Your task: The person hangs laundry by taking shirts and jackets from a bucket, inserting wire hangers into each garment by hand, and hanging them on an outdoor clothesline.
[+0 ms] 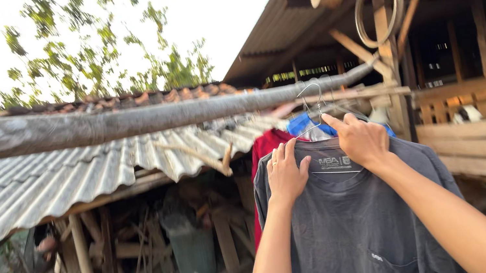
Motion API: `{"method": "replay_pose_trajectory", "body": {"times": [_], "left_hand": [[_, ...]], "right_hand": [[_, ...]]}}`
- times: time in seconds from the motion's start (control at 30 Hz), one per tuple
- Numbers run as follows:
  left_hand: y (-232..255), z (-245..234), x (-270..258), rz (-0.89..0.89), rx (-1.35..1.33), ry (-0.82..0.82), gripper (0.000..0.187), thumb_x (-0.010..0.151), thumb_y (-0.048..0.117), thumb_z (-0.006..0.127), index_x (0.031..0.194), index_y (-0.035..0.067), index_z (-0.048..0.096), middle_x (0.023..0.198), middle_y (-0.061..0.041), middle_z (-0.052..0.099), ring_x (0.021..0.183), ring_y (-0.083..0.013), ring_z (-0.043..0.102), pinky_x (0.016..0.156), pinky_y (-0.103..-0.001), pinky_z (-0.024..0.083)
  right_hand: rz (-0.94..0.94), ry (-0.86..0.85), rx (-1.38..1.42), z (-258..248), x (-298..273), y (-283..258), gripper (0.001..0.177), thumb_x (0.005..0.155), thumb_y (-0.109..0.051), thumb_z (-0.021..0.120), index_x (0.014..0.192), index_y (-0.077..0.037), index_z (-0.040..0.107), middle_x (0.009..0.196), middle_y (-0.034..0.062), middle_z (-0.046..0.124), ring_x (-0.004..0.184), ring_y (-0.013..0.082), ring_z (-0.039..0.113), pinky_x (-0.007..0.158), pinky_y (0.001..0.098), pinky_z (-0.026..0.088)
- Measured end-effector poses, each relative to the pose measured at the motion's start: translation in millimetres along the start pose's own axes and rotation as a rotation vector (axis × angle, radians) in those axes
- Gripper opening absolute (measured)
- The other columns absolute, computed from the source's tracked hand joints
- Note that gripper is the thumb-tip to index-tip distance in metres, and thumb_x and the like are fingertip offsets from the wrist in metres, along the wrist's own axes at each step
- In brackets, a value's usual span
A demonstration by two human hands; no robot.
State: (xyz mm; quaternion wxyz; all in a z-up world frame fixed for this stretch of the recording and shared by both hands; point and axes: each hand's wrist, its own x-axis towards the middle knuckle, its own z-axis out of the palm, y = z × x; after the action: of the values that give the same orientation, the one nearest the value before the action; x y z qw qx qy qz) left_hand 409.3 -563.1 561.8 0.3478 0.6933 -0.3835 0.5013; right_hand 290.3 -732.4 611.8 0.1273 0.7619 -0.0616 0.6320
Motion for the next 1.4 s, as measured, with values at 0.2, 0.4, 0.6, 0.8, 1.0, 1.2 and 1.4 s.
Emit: {"method": "replay_pose_trajectory", "body": {"times": [0.2,0.4,0.6,0.8,1.0,1.2,1.4], "left_hand": [[-40,22,61,-0.044,0.017,-0.030,0.067,0.093,0.037,0.067,0.150,0.013,0.043,0.152,-0.023,0.047,0.142,-0.0440,0.040,0.114,-0.053,0.031],[-67,44,76,-0.014,0.007,-0.057,0.063,0.094,0.028,0.062,0.151,0.012,0.041,0.153,-0.022,0.045,0.143,-0.0433,0.039,0.115,-0.053,0.029],[-73,78,60,-0.033,0.010,-0.051,0.059,0.094,0.021,0.058,0.151,0.011,0.042,0.155,-0.020,0.044,0.144,-0.0422,0.038,0.114,-0.053,0.030],[-59,109,9,-0.085,0.007,-0.051,0.058,0.096,0.021,0.057,0.151,0.011,0.042,0.158,-0.023,0.039,0.144,-0.0421,0.038,0.115,-0.052,0.030],[-29,126,-128,-0.197,-0.014,-0.202,0.060,0.096,0.021,0.056,0.153,0.010,0.040,0.158,-0.023,0.040,0.145,-0.0409,0.039,0.115,-0.052,0.032],[27,112,-344,-0.479,-0.015,-0.611,0.065,0.098,0.025,0.058,0.156,0.011,0.032,0.159,-0.022,0.037,0.144,-0.0430,0.038,0.115,-0.054,0.031],[97,42,-503,-0.748,-0.001,-0.776,0.065,0.098,0.027,0.058,0.156,0.011,0.032,0.159,-0.020,0.037,0.144,-0.0426,0.038,0.116,-0.054,0.029]], "right_hand": [[0.075,-0.100,0.091,79,77,-10,0.040,0.098,-0.025,0.051,0.131,-0.039,0.068,0.099,0.0041,0.073,0.078,0.0317,0.072,0.064,0.0469,0.056],[0.047,-0.232,0.146,120,89,-12,0.037,0.097,-0.033,0.051,0.129,-0.039,0.068,0.105,0.0058,0.074,0.090,0.0314,0.072,0.073,0.0478,0.057],[-0.041,-0.388,0.057,101,71,-17,0.044,0.098,-0.028,0.049,0.139,-0.036,0.061,0.105,0.0058,0.072,0.093,0.0308,0.071,0.076,0.0487,0.057],[-0.384,0.112,-0.129,84,8,-20,0.046,0.084,-0.022,0.059,0.128,-0.012,0.068,0.133,0.0087,0.065,0.132,0.0250,0.055,0.115,0.0447,0.035],[-0.360,-0.095,0.027,69,-148,-36,0.047,0.082,-0.020,0.063,0.128,-0.010,0.067,0.148,0.0113,0.054,0.145,0.0256,0.042,0.121,0.0471,0.026],[-0.215,-0.535,0.218,9,-329,-41,0.057,0.075,-0.022,0.075,0.130,-0.011,0.063,0.152,0.0157,0.044,0.144,0.0303,0.035,0.119,0.0500,0.023],[-0.122,-0.839,0.387,-74,-466,-58,0.065,0.076,-0.020,0.079,0.138,-0.015,0.060,0.155,0.0145,0.040,0.147,0.0302,0.032,0.120,0.0479,0.024]]}}
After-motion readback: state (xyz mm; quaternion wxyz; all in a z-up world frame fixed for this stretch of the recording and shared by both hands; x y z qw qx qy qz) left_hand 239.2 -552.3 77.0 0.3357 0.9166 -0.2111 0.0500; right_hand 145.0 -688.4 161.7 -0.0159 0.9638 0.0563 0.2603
